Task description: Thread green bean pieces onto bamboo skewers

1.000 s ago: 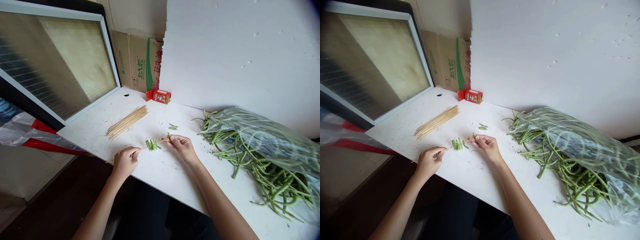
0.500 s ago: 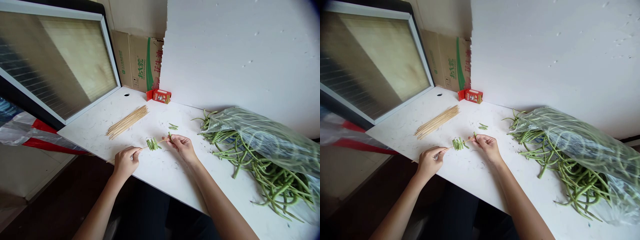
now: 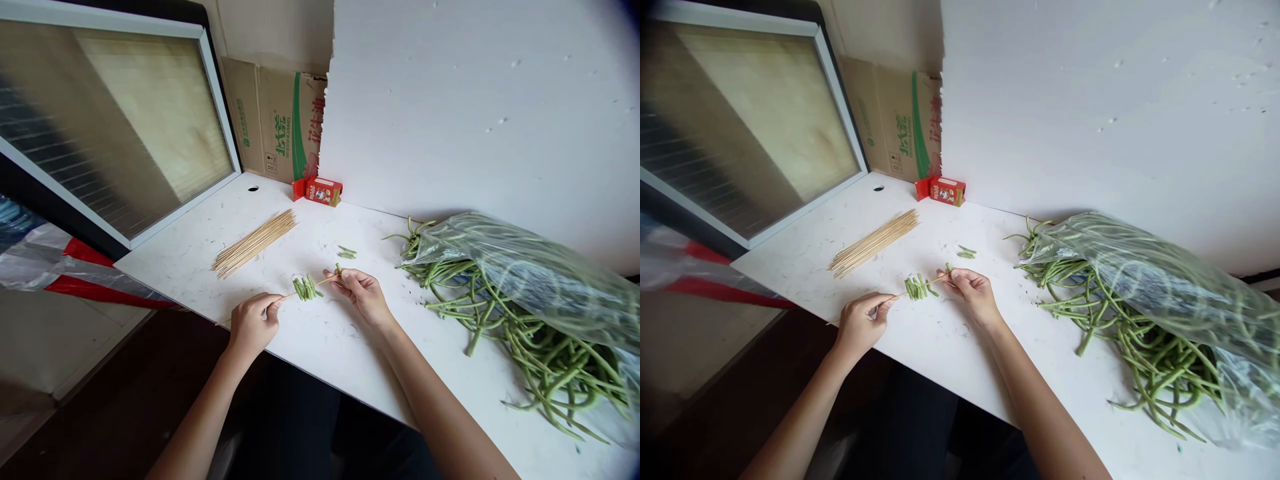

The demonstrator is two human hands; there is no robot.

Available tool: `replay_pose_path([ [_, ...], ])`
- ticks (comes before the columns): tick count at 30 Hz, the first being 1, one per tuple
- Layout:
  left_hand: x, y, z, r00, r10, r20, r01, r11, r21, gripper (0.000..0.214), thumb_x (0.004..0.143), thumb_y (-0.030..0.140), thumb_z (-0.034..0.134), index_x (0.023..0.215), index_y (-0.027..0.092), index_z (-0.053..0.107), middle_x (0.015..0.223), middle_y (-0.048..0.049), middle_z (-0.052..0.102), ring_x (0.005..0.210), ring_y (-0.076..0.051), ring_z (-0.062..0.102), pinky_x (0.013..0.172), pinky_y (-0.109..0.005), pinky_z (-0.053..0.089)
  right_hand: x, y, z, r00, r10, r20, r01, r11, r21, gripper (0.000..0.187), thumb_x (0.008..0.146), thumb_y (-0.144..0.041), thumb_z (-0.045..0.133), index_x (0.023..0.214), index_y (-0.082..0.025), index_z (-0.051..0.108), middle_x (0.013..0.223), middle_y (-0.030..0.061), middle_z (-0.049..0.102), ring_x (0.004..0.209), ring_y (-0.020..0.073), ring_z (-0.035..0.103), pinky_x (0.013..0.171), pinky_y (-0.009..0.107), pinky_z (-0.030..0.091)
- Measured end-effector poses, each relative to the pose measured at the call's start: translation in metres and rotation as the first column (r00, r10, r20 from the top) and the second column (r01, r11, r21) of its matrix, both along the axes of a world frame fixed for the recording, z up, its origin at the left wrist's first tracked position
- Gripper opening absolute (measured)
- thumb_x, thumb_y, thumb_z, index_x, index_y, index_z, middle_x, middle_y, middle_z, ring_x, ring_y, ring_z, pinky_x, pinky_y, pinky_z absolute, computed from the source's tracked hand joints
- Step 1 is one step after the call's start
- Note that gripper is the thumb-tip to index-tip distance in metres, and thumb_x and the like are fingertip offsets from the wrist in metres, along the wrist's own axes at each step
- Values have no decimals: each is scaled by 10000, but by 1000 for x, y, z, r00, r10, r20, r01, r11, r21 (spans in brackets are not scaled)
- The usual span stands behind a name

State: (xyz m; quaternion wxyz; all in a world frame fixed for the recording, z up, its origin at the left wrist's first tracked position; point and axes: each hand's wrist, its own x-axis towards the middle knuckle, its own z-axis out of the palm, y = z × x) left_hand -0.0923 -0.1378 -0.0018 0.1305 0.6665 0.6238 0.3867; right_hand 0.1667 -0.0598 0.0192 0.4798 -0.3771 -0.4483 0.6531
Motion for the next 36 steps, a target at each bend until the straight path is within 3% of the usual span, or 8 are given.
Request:
replay_pose_path([
  [16,9,-2,0,998,1,57,0,1000,-18,256,996,299,569,991,234,817,967,-55,827,823,-202,747,722,-282,557,-4,-3,0,1000,0,-25,0,1000,-11,328,861,-549,824,950,-234,830,1139,75,822,1226,273,727,1018,364,596],
  [22,13,-2,2,999,21,24,-24,992,121,281,1028,308,552,1094,237,815,974,-66,820,863,-203,735,770,-308,569,-2,-2,-7,999,-49,-16,49,997,58,394,843,-541,841,1131,-275,806,1182,78,801,1188,274,721,913,405,639],
  [28,9,-1,1,1000,18,21,-21,988,156,270,1024,307,581,1112,221,821,964,-73,819,777,-180,704,729,-300,569,-3,0,-10,990,-137,-11,138,985,108,323,788,-473,903,1035,-279,824,1109,66,800,1120,263,722,847,379,652],
  [36,11,-3,-1,996,-1,89,-1,1000,29,283,1009,258,559,1109,244,823,970,-50,822,801,-175,734,721,-273,581,-4,-2,-8,985,-167,36,163,981,103,271,802,-493,881,935,-263,825,967,41,774,901,206,697,777,342,626],
])
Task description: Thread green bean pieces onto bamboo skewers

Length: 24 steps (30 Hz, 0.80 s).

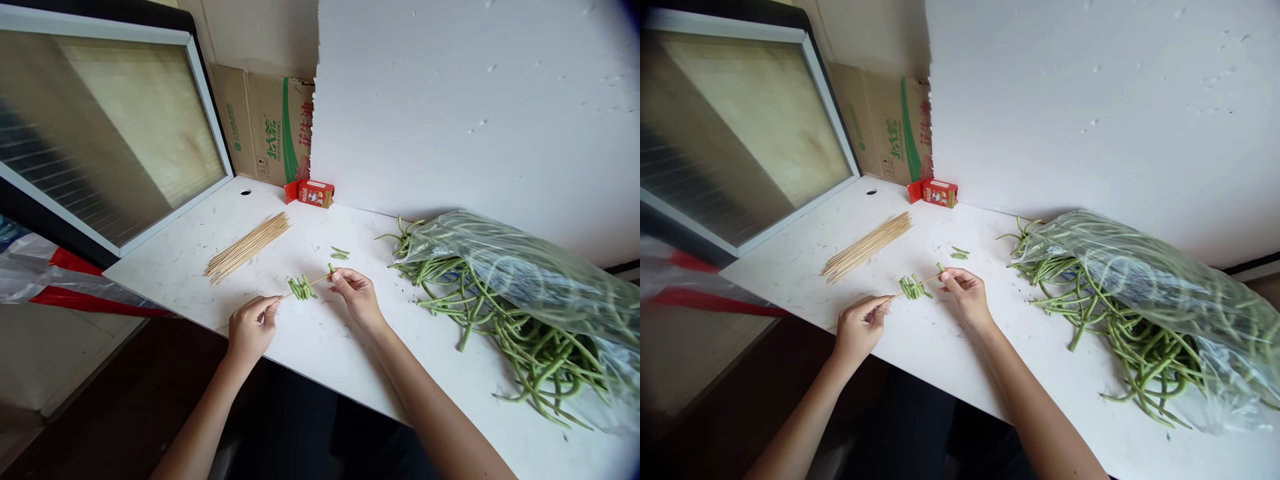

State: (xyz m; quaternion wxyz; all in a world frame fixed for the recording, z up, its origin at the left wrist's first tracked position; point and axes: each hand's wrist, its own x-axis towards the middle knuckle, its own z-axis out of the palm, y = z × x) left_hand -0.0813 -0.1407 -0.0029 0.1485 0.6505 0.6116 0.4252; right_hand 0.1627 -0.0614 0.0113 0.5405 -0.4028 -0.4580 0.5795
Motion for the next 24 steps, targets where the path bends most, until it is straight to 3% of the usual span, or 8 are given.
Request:
replay_pose_path([
  [7,-3,0,-3,999,-49,-1,49,998,-39,272,993,252,560,1052,236,825,1010,-60,834,884,-202,777,760,-279,611,1,1,-1,999,38,-31,-39,999,-19,246,784,-490,893,886,-278,821,916,21,741,859,184,661,759,317,605],
  [24,-3,0,0,997,-75,7,75,994,-76,264,1003,309,575,1026,231,827,993,-61,834,848,-203,768,726,-278,598,-4,-5,3,995,95,-43,-98,992,-85,272,730,-493,930,822,-253,842,866,32,768,765,182,665,718,344,600],
])
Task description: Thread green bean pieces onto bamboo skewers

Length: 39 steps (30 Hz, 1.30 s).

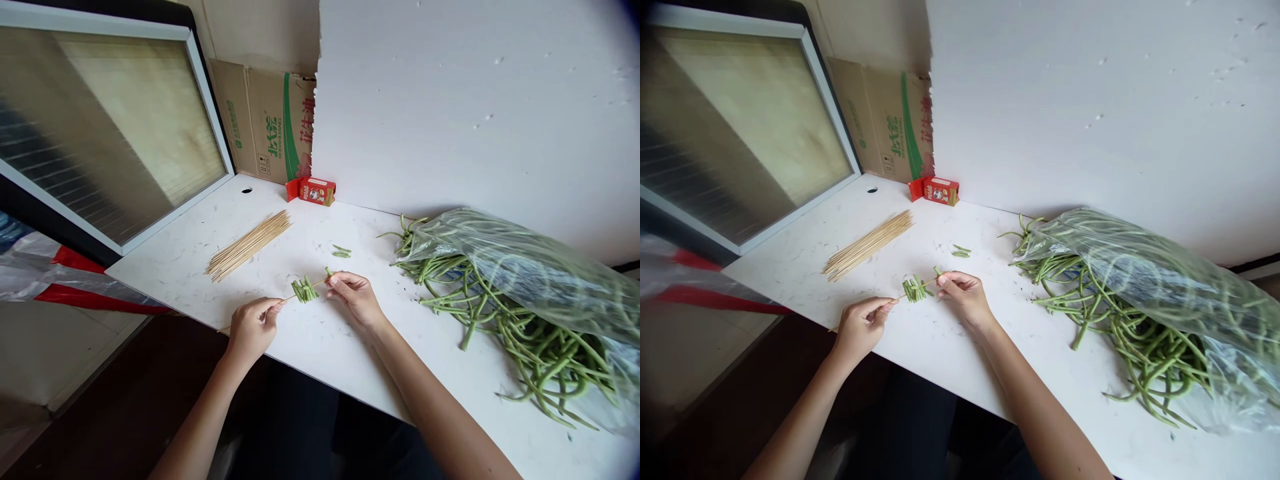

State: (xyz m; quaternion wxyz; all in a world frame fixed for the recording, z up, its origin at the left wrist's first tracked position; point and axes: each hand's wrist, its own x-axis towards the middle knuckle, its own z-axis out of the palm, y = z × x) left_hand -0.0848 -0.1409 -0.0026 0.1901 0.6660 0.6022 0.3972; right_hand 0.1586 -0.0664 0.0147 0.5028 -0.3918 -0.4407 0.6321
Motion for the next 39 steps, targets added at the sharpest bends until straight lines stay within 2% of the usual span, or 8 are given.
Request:
replay_pose_path([
  [4,6,-1,4,1000,-12,10,12,1000,27,268,1010,301,569,1042,235,826,981,-58,833,819,-191,761,697,-270,584,-7,-4,-4,999,45,16,-45,999,12,263,748,-485,923,844,-253,845,866,33,790,689,173,667,731,366,589],
  [11,10,-4,8,997,57,-47,-54,997,64,256,990,238,568,1029,238,821,969,-48,833,790,-187,750,689,-279,557,-12,-6,-4,999,33,-13,-33,999,-1,267,733,-502,930,816,-265,840,849,27,781,742,188,672,753,372,592],
  [18,21,-8,2,983,142,-116,-121,977,175,281,1005,215,532,1054,230,809,914,-51,818,805,-181,752,670,-264,522,-14,-6,-10,1000,-10,-13,10,999,-33,260,744,-491,926,828,-263,834,850,20,769,765,187,658,804,380,569],
  [23,22,-8,-1,985,135,-109,-114,977,181,280,997,183,541,1076,232,806,953,-44,823,842,-178,758,698,-259,524,-14,-7,-12,999,-32,5,32,999,4,225,772,-467,912,840,-269,831,866,9,754,796,175,636,835,363,530],
  [29,24,-7,1,980,155,-122,-127,969,210,266,998,184,561,1070,227,812,910,-35,819,787,-157,746,662,-244,497,-18,-9,-6,999,-13,37,13,1000,0,281,737,-497,923,804,-243,824,828,20,749,779,182,635,818,373,530],
  [33,22,-6,7,986,141,-90,-128,982,142,259,992,203,572,1075,236,815,953,-39,825,810,-164,746,689,-249,512,-19,-11,-3,998,-7,63,5,1000,23,298,749,-520,911,843,-247,836,889,29,765,848,206,662,836,385,525],
  [36,19,-5,11,989,139,-59,-137,990,38,261,984,221,567,1055,234,818,965,-51,826,797,-175,734,702,-261,519,-14,-8,-2,994,12,105,-15,999,29,370,772,-576,878,936,-246,845,1113,72,790,1056,267,684,832,372,516],
  [39,13,-3,14,982,180,-53,-182,982,-40,256,974,258,577,1038,230,823,895,-54,815,729,-177,699,702,-275,515,1,8,-4,975,-70,209,64,997,34,529,881,-710,696,993,-214,840,1273,119,762,1107,285,682,766,343,498],
])
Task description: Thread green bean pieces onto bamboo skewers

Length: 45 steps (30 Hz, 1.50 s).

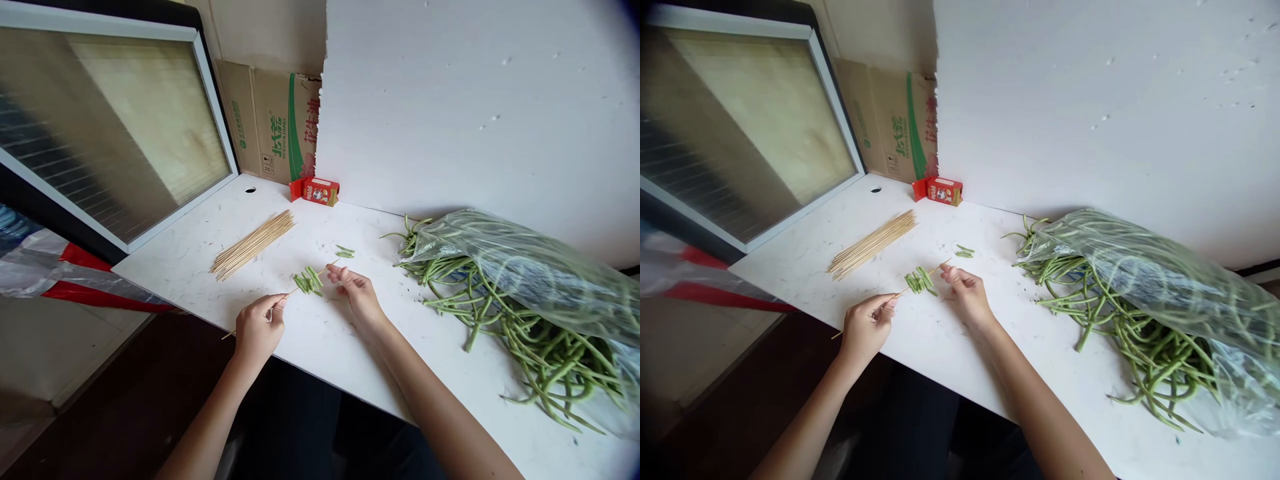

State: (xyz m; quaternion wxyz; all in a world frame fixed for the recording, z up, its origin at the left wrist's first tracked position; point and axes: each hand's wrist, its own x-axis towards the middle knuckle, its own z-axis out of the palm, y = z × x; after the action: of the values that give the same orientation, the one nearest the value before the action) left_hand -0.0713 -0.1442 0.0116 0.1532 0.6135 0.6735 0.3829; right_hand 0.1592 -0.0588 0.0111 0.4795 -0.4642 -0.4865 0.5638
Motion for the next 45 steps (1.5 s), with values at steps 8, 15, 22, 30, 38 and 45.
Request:
replay_pose_path([
  [8,-15,5,3,998,60,-11,-61,990,-128,251,969,313,580,1000,249,821,873,-42,805,733,-185,680,706,-279,487,48,73,-17,635,-323,702,-24,900,436,280,965,-397,641,1055,-191,808,1072,137,759,1001,302,602,936,458,466],
  [15,-17,6,4,998,56,-11,-57,988,-141,268,981,341,566,1017,255,818,905,-44,816,730,-184,680,693,-279,475,45,87,-17,294,-349,890,-244,873,423,196,1005,-353,647,976,-222,791,1048,142,728,1084,347,519,870,454,413],
  [22,-20,7,4,999,19,-36,-24,991,-135,279,987,330,544,1008,256,813,953,-59,821,802,-208,722,728,-286,500,41,86,-10,356,-321,877,-208,888,410,239,1018,-359,614,897,-219,765,1023,146,739,1058,343,540,841,442,407],
  [30,-16,5,1,999,-19,-31,16,994,-105,296,998,348,526,1052,272,808,1040,-48,827,879,-222,753,781,-294,535,26,40,-8,981,-134,140,122,989,89,517,767,-685,816,895,-187,760,830,68,735,655,169,566,642,332,468],
  [38,-13,2,1,998,-44,-40,40,996,-76,287,1000,334,535,1060,261,805,1035,-53,827,835,-208,740,766,-287,539,16,19,6,985,-22,-171,6,995,-95,455,687,-518,952,1001,-221,811,972,46,757,749,141,608,845,337,548],
  [45,-12,3,-1,997,-40,-60,36,997,-67,274,990,326,554,1054,267,813,1015,-47,829,817,-198,734,728,-276,525,9,12,11,977,22,-212,-40,996,-79,382,760,-542,895,957,-229,802,954,36,737,816,161,642,910,342,556],
])
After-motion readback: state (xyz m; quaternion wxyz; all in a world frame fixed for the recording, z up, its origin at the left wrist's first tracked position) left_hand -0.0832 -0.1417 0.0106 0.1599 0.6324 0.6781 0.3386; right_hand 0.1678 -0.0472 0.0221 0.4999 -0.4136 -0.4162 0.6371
